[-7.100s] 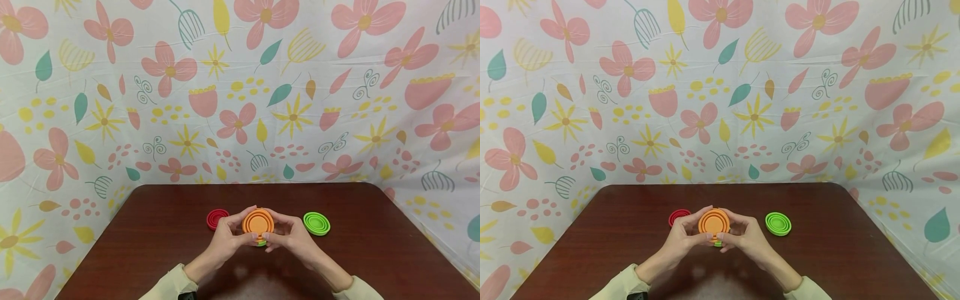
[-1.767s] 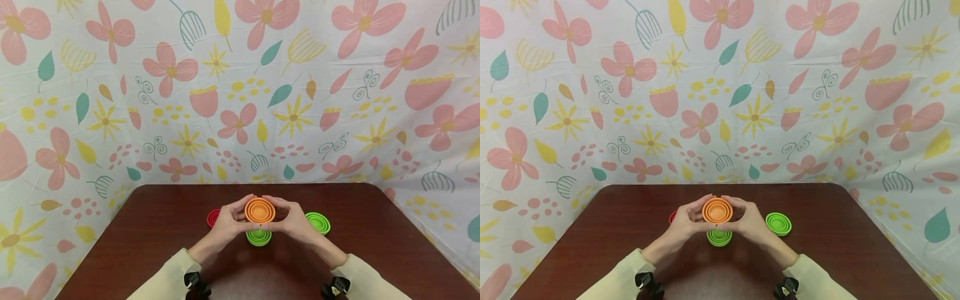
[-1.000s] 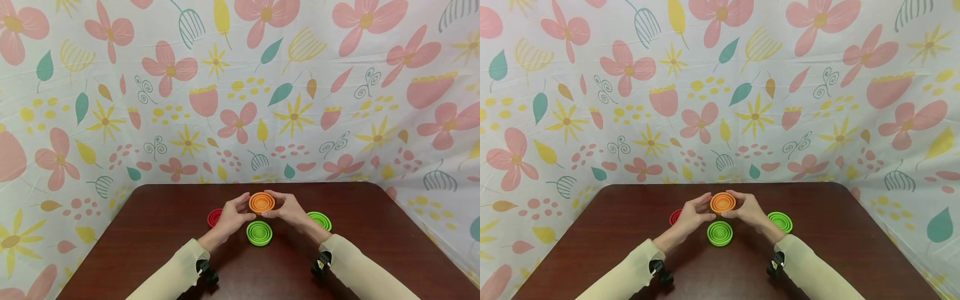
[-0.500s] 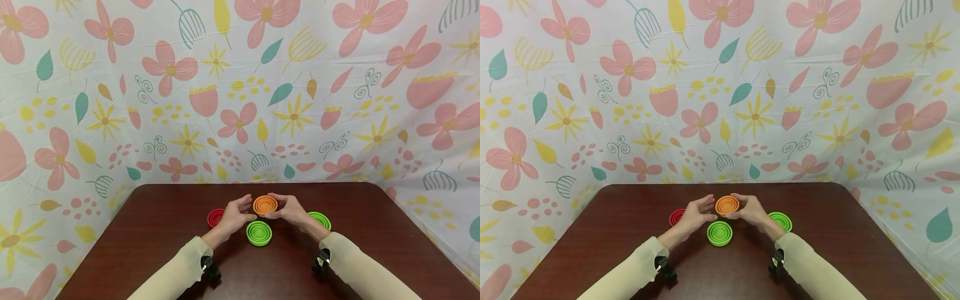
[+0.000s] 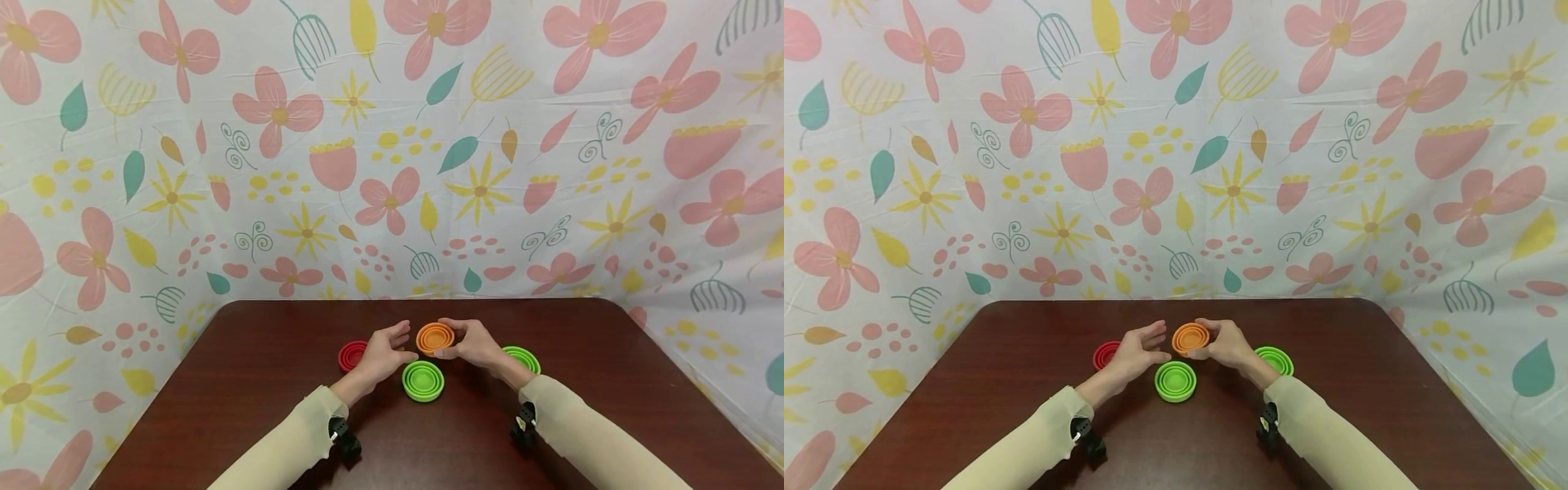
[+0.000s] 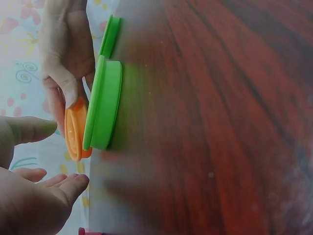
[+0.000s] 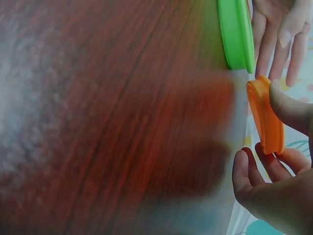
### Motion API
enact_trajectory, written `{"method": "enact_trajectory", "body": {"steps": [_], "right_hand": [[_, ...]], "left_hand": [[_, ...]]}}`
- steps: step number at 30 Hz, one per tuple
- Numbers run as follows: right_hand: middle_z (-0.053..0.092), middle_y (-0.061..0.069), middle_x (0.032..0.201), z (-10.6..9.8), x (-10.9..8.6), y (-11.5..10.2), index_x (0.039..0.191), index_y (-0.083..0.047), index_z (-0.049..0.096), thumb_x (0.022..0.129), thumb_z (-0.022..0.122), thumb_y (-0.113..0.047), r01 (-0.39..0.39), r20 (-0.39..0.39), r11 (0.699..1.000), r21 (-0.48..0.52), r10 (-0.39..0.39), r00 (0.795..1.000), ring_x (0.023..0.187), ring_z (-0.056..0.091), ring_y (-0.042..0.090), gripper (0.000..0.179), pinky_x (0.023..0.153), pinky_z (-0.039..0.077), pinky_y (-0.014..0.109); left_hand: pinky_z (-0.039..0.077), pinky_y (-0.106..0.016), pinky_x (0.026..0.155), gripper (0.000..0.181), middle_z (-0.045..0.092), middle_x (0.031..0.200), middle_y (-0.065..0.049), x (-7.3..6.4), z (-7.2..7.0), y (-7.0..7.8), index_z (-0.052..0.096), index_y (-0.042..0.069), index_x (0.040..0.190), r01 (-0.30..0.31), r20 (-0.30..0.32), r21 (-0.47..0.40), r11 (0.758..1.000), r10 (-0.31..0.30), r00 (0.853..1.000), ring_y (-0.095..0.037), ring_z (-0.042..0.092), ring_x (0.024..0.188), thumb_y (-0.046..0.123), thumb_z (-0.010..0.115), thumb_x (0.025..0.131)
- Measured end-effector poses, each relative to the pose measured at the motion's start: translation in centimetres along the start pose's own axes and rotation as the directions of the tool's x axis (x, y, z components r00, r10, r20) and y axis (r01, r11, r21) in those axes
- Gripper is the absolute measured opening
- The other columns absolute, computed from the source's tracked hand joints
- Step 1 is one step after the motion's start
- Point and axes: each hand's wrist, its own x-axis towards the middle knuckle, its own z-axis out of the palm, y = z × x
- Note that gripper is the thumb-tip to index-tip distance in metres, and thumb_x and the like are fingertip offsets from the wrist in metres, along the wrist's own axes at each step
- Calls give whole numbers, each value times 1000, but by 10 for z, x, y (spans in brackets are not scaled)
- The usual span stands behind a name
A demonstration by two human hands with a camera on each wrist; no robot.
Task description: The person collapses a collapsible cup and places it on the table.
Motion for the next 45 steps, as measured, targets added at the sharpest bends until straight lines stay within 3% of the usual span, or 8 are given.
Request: {"method": "enact_trajectory", "body": {"steps": [13, 23, 31, 39, 45], "right_hand": [[66, 21, 138, 4, 9, 0, 146, 6, 57, 81, 93, -11, -25, 14, 999, -43, 25, 1000, 115, 67, 29, 77, 104, 53, 51], [69, 19, 132, 3, 13, -3, 146, 6, 57, 80, 93, -12, -30, 38, 997, -68, 33, 999, 116, 67, 30, 77, 105, 52, 52], [69, 23, 131, -2, 17, -3, 146, 11, 54, 80, 93, -9, 45, 107, 993, -110, -33, 994, 116, 67, 35, 80, 100, 56, 50], [69, 22, 131, -5, 20, -1, 146, 12, 54, 79, 93, -8, 42, 138, 991, -129, -24, 990, 117, 67, 33, 80, 105, 53, 52], [68, 26, 131, -7, 21, -1, 143, 15, 55, 76, 93, -4, 94, 186, 986, -138, -68, 980, 116, 67, 35, 79, 103, 53, 54]], "left_hand": [[42, -53, 116, 77, 41, 162, -23, -3, 0, 1, 40, -1, 160, 10, 10, -16, 1000, -10, 1000, -39, 46, 145, -3, 77, 92], [43, -52, 115, 76, 44, 160, -22, 5, -1, 2, 44, 1, 159, 27, -15, 9, 1000, -27, 1000, -37, 48, 144, 0, 79, 91], [42, -52, 116, 77, 44, 161, -21, 3, -2, 4, 43, 0, 159, 30, -3, 1, 1000, -30, 1000, -37, 46, 145, -2, 79, 91], [42, -51, 116, 75, 45, 160, -21, 3, -2, 6, 46, 1, 158, 28, -4, 19, 999, -28, 1000, -36, 48, 144, -2, 79, 91], [43, -51, 116, 75, 45, 160, -23, 5, 0, 4, 43, -3, 157, 4, 8, 32, 999, -5, 1000, -38, 48, 144, -3, 78, 91]]}}
